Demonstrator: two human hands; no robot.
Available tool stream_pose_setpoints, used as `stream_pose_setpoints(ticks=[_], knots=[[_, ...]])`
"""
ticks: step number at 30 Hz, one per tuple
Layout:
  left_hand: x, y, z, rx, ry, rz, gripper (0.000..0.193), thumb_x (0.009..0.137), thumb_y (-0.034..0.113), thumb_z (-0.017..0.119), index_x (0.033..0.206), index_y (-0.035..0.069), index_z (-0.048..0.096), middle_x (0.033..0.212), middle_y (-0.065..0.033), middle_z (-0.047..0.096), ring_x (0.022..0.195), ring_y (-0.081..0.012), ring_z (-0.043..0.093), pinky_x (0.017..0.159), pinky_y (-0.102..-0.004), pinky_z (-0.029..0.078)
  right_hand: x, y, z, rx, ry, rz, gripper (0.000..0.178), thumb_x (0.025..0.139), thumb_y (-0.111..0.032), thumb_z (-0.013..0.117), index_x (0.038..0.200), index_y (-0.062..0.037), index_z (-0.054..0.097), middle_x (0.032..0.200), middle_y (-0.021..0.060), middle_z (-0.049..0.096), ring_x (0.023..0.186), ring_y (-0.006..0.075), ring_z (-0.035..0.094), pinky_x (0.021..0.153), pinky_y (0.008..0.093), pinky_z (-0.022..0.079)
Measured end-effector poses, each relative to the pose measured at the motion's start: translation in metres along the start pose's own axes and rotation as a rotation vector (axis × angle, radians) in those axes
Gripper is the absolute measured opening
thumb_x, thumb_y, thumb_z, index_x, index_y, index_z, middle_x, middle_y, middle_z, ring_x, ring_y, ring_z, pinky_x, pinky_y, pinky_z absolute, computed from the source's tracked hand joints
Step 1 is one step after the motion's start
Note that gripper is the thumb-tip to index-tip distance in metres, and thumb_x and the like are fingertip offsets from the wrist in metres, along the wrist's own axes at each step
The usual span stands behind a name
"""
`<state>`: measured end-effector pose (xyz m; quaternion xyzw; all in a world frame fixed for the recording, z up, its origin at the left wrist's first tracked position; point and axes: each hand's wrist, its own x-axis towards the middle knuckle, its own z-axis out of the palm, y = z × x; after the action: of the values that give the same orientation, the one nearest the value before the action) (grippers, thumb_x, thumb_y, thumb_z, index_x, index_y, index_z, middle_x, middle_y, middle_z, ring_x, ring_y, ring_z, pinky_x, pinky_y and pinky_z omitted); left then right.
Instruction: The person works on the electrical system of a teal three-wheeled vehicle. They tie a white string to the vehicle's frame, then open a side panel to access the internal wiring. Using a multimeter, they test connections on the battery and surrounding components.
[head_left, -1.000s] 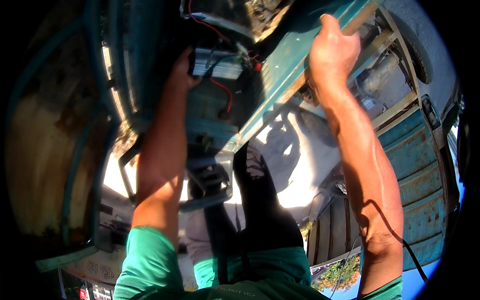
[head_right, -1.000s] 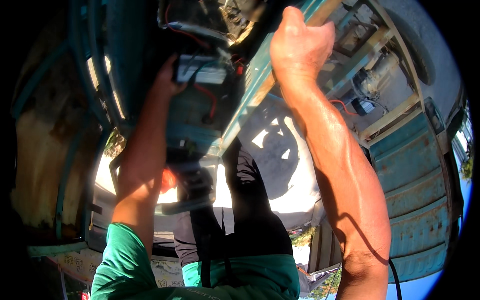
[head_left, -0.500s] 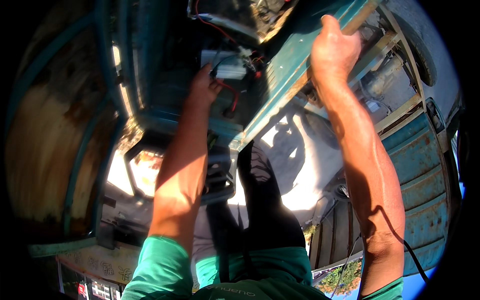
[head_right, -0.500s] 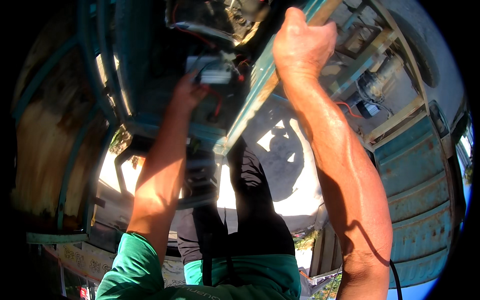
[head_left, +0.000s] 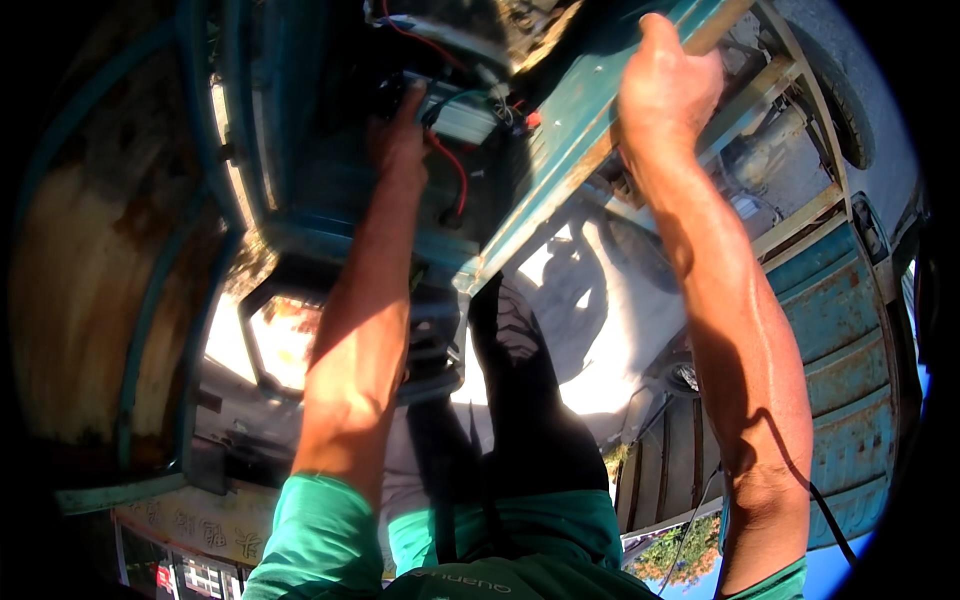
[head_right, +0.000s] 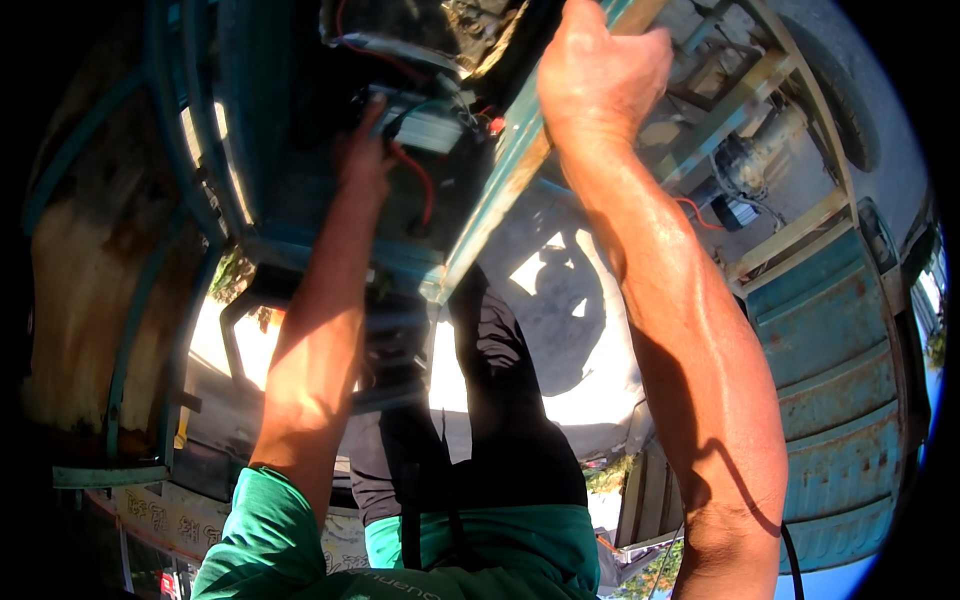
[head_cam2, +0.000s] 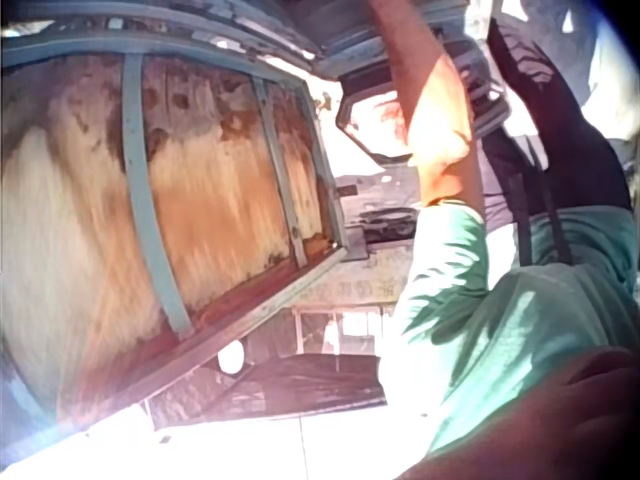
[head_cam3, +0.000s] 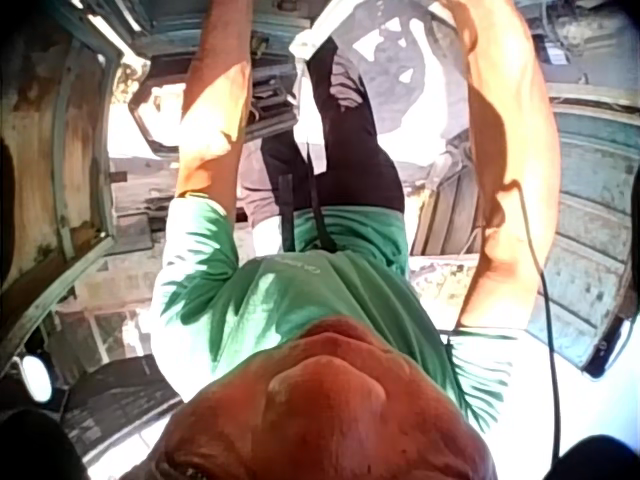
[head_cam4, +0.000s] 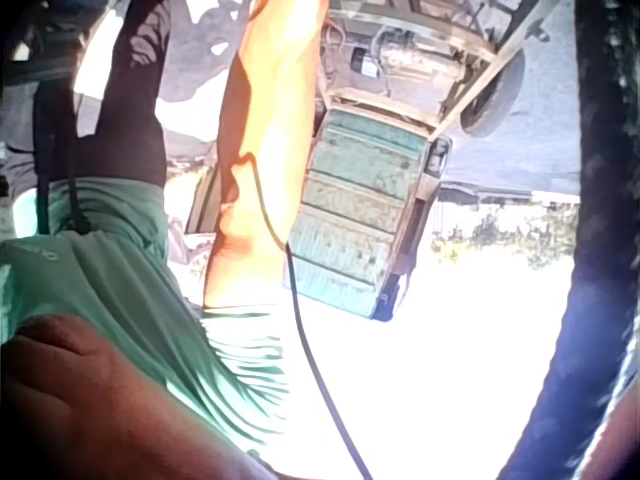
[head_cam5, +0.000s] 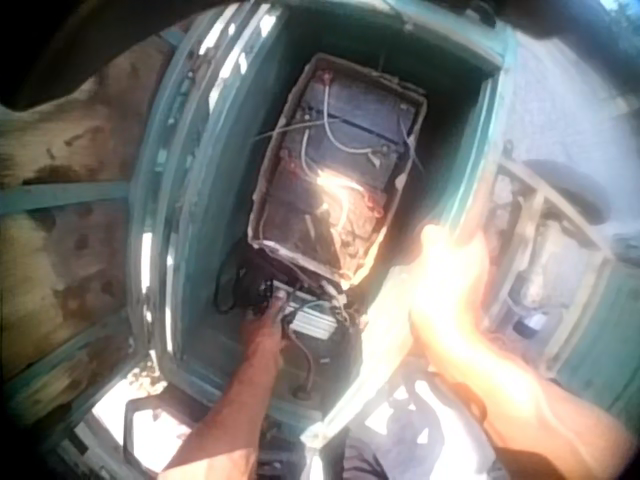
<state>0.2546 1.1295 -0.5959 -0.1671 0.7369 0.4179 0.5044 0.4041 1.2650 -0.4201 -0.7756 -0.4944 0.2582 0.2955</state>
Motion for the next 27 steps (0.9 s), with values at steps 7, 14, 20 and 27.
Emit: stream_pose_setpoints(ticks=[7, 14, 20, 27], knots=[[0.001, -0.003, -0.004, 0.02, -0.113, -0.069, 0.054, 0.082, 0.048, 0.075, 0.108, 0.004, 0.06, 0.088, -0.0084, 0.066, 0.07, -0.0172, 0.062, 0.071, -0.0368, 0.055, -0.016, -0.004, -0.003, -0.004, -0.022, 0.046, 0.031, 0.087, -0.022, 0.06, 0.101, 0.0048, 0.057, 0.085, 0.013, 0.061, 0.077, 0.024, 0.059, 0.073, 0.0397, 0.047], [-0.003, -0.001, -0.007, 0.026, -0.16, -0.093, 0.051, 0.087, 0.053, 0.067, 0.108, 0.007, 0.061, 0.091, -0.008, 0.067, 0.082, -0.018, 0.063, 0.082, -0.0401, 0.053, -0.013, 0.002, -0.001, -0.045, -0.004, 0.027, 0.031, 0.086, -0.022, 0.061, 0.1, 0.0045, 0.055, 0.085, 0.0121, 0.06, 0.075, 0.0238, 0.057, 0.072, 0.0406, 0.047], [-0.004, -0.006, -0.01, -0.069, -0.113, -0.191, 0.06, 0.087, 0.057, 0.065, 0.123, 0.009, 0.058, 0.105, -0.0113, 0.065, 0.095, -0.0241, 0.063, 0.089, -0.0416, 0.051, 0.003, 0.007, 0.001, -0.035, 0.013, -0.006, 0.034, 0.084, -0.026, 0.062, 0.096, 0.0054, 0.059, 0.085, 0.015, 0.063, 0.077, 0.0257, 0.06, 0.075, 0.0402, 0.048], [-0.013, -0.004, -0.006, -0.094, -0.131, -0.187, 0.061, 0.087, 0.056, 0.065, 0.121, 0.006, 0.056, 0.1, -0.0106, 0.062, 0.09, -0.02, 0.061, 0.084, -0.0357, 0.054, 0.012, 0.009, 0.004, -0.037, 0.04, -0.032, 0.035, 0.082, -0.027, 0.063, 0.09, 0.0067, 0.062, 0.083, 0.0165, 0.065, 0.077, 0.0264, 0.061, 0.077, 0.0394, 0.047]])
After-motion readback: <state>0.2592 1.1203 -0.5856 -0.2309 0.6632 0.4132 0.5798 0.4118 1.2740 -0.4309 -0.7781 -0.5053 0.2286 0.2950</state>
